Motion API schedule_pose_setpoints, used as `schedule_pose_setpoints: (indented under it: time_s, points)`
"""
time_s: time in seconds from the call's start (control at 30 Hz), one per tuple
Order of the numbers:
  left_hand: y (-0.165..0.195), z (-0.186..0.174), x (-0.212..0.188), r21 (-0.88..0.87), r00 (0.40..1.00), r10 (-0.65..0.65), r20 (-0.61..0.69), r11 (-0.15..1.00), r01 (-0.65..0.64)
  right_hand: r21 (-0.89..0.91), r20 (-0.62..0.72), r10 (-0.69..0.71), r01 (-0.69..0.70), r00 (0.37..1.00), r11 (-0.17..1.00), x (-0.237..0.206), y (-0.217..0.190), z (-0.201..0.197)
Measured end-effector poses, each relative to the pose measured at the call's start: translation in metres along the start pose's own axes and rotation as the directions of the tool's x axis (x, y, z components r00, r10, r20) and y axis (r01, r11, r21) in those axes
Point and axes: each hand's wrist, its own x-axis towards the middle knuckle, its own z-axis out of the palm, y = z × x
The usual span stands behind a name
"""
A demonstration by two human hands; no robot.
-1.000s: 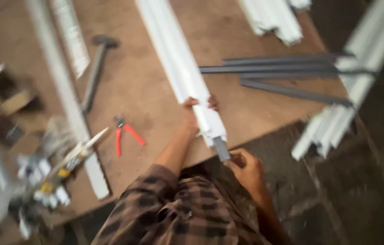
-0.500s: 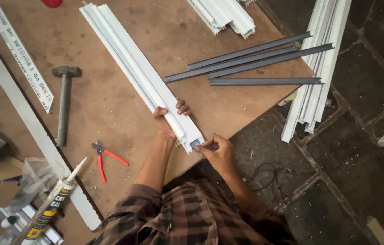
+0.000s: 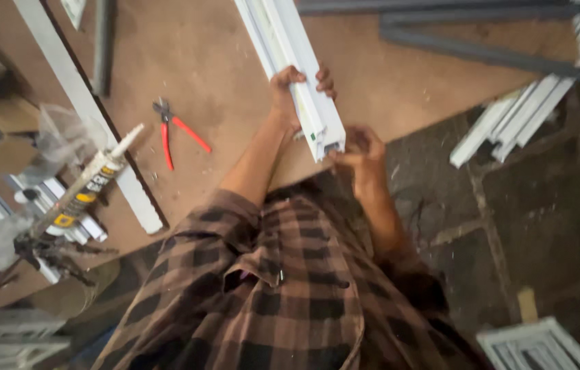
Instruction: The person uses pliers to trim a small white plastic piece, then inserts several grey metal rods into white PVC window frame profiles on a workbench. The person aligns and slides the rods into the profiles, preparing them for assembly.
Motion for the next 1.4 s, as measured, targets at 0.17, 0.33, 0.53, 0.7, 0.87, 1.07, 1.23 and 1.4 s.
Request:
schedule_pose_setpoints:
  time_s: [0.17,0.33,0.53,0.7,0.87,1.07,1.23,1.4]
  points:
    - [-0.001,-0.015,-0.011,-0.063,0.998,-0.039,-0.053,0.997,0.036,-0.021,0.07,0.19,-0.189,0.979,0.982,0.009,0.003,0.004]
    - [0.006,-0.027,-0.016,-0.031,0.994,-0.078,-0.075,0.997,0.076,-0.103,0.172,0.192,-0.177,0.966,0.979,0.018,0.016,0.003]
    - [0.01,-0.025,-0.02,-0.017,0.98,-0.103,-0.172,0.995,0.101,-0.083,0.153,0.231,-0.221,0.961,0.972,0.018,0.039,0.001]
    - [0.013,-0.017,-0.02,0.018,0.951,-0.108,-0.289,0.993,0.119,-0.029,0.176,0.265,-0.264,0.948,0.964,0.023,0.057,-0.003]
    - [0.011,-0.012,-0.018,0.279,0.896,-0.012,-0.444,0.948,0.151,0.067,0.201,0.27,-0.288,0.942,0.955,0.02,0.069,-0.007]
    - [0.007,-0.012,-0.011,0.317,0.922,0.055,-0.383,0.945,0.075,0.157,0.27,0.262,-0.31,0.927,0.938,0.02,0.069,-0.012]
    - [0.007,-0.014,-0.004,0.377,0.896,0.052,-0.441,0.917,0.132,0.235,0.296,0.279,-0.353,0.914,0.906,0.028,0.075,-0.014]
    - [0.007,-0.015,-0.001,0.434,0.874,0.121,-0.471,0.894,0.111,0.341,0.361,0.297,-0.422,0.884,0.84,0.033,0.08,-0.006]
